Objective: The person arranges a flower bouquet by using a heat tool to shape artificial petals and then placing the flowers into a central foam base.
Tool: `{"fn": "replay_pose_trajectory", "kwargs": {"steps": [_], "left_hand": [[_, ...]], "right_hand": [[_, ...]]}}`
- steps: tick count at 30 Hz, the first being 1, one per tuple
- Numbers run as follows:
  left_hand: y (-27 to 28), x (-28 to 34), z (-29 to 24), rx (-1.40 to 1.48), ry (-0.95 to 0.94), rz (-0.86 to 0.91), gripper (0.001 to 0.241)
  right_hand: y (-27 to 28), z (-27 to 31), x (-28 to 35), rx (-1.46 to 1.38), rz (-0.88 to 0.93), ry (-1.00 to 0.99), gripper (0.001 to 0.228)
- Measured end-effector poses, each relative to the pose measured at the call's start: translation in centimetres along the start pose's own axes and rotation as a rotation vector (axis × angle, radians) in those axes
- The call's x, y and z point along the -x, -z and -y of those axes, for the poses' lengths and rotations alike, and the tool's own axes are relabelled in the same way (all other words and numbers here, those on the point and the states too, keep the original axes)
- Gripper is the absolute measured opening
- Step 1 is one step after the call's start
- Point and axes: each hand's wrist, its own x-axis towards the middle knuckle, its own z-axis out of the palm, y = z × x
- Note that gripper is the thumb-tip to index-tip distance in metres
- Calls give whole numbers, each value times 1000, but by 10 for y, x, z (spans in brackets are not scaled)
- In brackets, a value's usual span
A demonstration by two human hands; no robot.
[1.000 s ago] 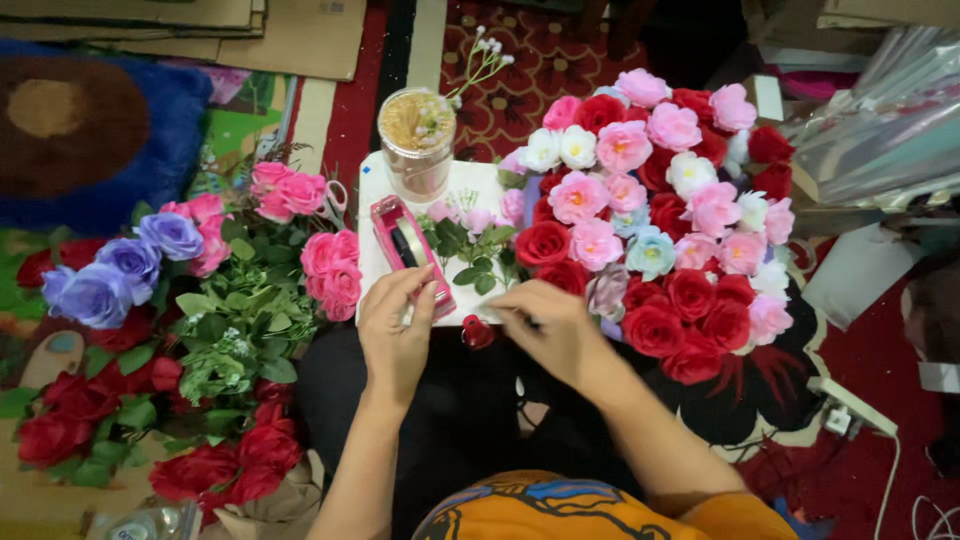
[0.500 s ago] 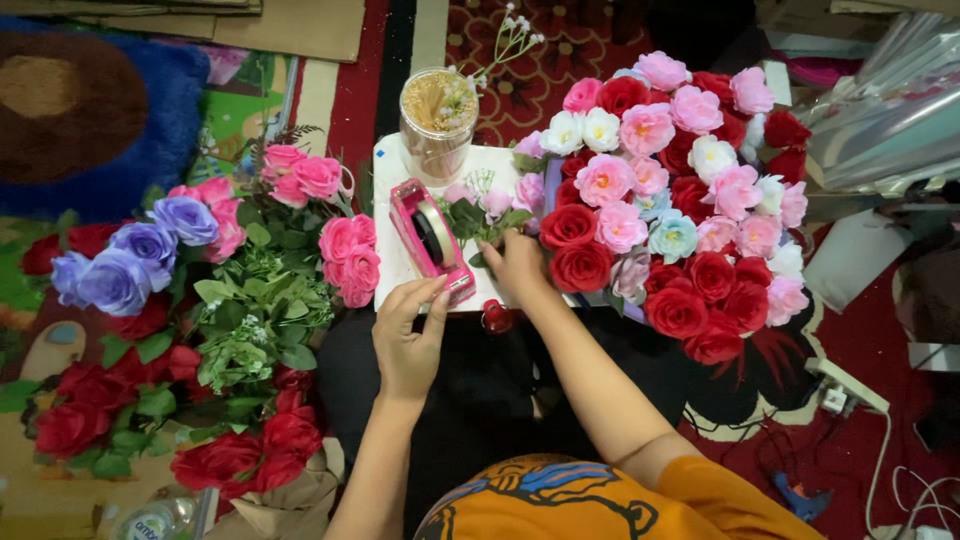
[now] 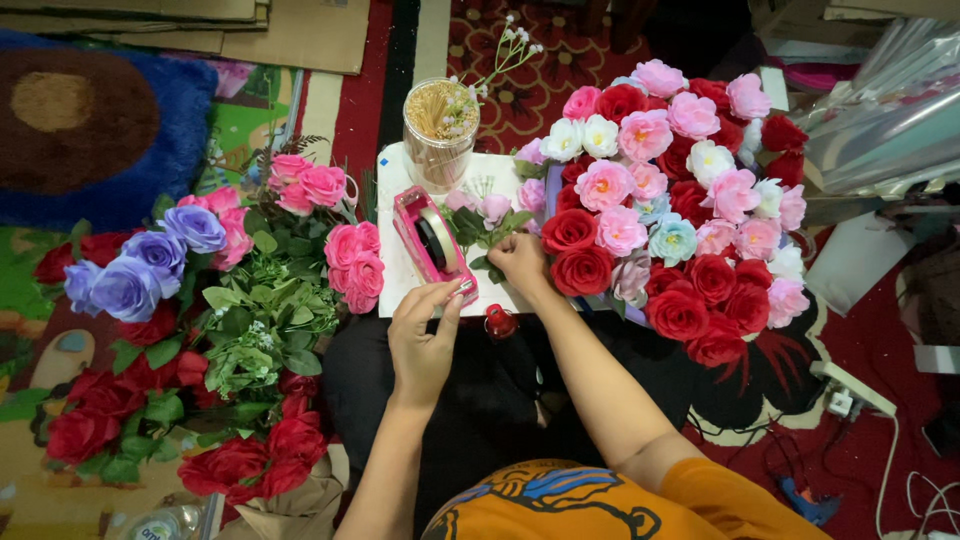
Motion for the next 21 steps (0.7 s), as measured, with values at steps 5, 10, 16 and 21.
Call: {"fn": "replay_pose_trajectory", "kwargs": {"steps": [5, 10, 16, 21], "left_hand": [[-3, 1, 3, -13, 25, 4, 17], [-16, -3, 5, -12, 68, -7, 14], [-44, -10, 42, 175, 271, -58, 24], [-52, -24, 21, 530, 571, -148, 6]], "right_hand": [[5, 21, 26, -433, -35, -77, 15], [28, 73, 81, -866, -9, -27, 18], [63, 101, 113, -881, 98, 63, 10], [100, 121, 125, -824, 127, 179, 11]]}}
